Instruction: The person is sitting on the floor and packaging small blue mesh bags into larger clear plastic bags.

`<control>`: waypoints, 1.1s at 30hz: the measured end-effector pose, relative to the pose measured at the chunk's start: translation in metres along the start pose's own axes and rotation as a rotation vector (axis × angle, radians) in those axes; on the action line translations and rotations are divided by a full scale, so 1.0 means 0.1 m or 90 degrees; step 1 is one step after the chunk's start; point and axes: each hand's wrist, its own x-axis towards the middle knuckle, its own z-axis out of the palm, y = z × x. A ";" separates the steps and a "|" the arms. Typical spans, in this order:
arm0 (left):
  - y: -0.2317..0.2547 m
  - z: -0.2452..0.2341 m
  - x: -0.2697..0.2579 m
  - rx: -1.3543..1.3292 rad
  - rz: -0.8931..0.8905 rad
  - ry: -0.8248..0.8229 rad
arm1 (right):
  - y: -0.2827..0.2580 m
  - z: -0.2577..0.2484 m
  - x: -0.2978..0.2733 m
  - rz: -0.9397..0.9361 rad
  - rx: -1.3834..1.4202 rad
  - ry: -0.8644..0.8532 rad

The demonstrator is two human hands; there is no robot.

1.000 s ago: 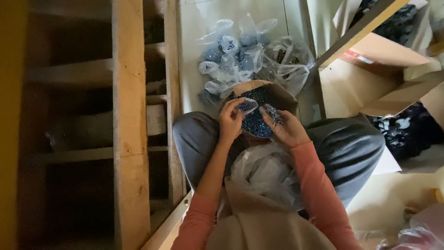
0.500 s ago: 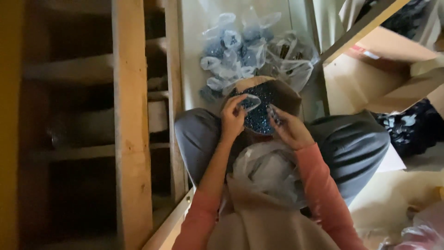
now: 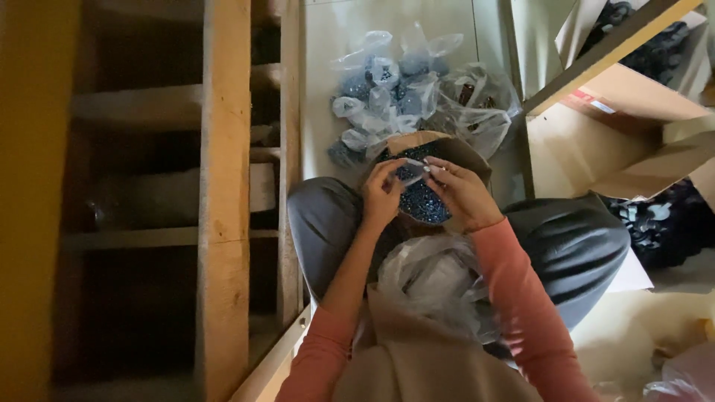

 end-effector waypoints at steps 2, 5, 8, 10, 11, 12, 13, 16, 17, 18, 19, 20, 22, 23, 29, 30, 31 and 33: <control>0.12 -0.03 0.00 0.000 -0.005 -0.002 | 0.01 0.03 0.05 -0.021 -0.041 0.005; 0.19 -0.03 0.00 -0.007 -0.007 -0.004 | -0.03 0.11 0.06 -0.083 -0.233 0.026; 0.20 -0.04 0.00 -0.019 -0.005 -0.004 | -0.02 0.13 0.08 -0.135 -0.415 0.052; 0.18 -0.04 0.00 -0.026 -0.005 -0.005 | 0.01 0.12 0.09 -0.147 -0.447 0.063; 0.17 -0.03 0.00 -0.026 -0.002 -0.003 | 0.02 0.11 0.08 -0.140 -0.428 0.065; 0.16 -0.02 0.00 -0.027 0.001 0.000 | 0.03 0.10 0.07 -0.134 -0.409 0.067; 0.16 -0.02 0.00 -0.027 0.001 -0.001 | 0.05 0.06 0.08 -0.134 -0.409 0.068; 0.14 -0.02 -0.01 -0.051 -0.005 -0.004 | 0.06 0.04 0.07 -0.156 -0.386 0.075; 0.12 -0.01 0.00 -0.037 0.008 0.000 | 0.03 0.08 0.05 -0.178 -0.417 0.080; 0.10 0.00 0.00 -0.024 0.021 0.005 | 0.00 0.12 0.02 -0.200 -0.448 0.085; 0.11 -0.01 0.00 -0.024 0.020 0.005 | -0.04 0.17 0.01 -0.200 -0.447 0.086; 0.12 -0.01 -0.01 -0.028 0.013 -0.001 | -0.07 0.23 0.00 -0.221 -0.470 0.089; 0.13 -0.01 0.00 -0.033 0.008 -0.006 | -0.09 0.28 0.02 -0.245 -0.491 0.092; 0.13 -0.02 0.00 -0.045 0.008 -0.006 | -0.06 0.27 0.03 -0.251 -0.493 0.096; 0.11 -0.01 -0.01 -0.041 0.015 -0.001 | 0.11 -0.04 0.09 -0.133 -0.235 0.084; 0.13 -0.02 -0.01 -0.039 0.012 -0.006 | 0.15 -0.11 0.11 -0.057 -0.083 0.058; 0.14 -0.02 -0.01 -0.040 0.012 -0.008 | 0.20 -0.22 0.14 -0.057 -0.083 0.059; 0.17 -0.02 -0.01 -0.038 0.019 -0.008 | 0.29 -0.42 0.22 0.054 0.078 0.044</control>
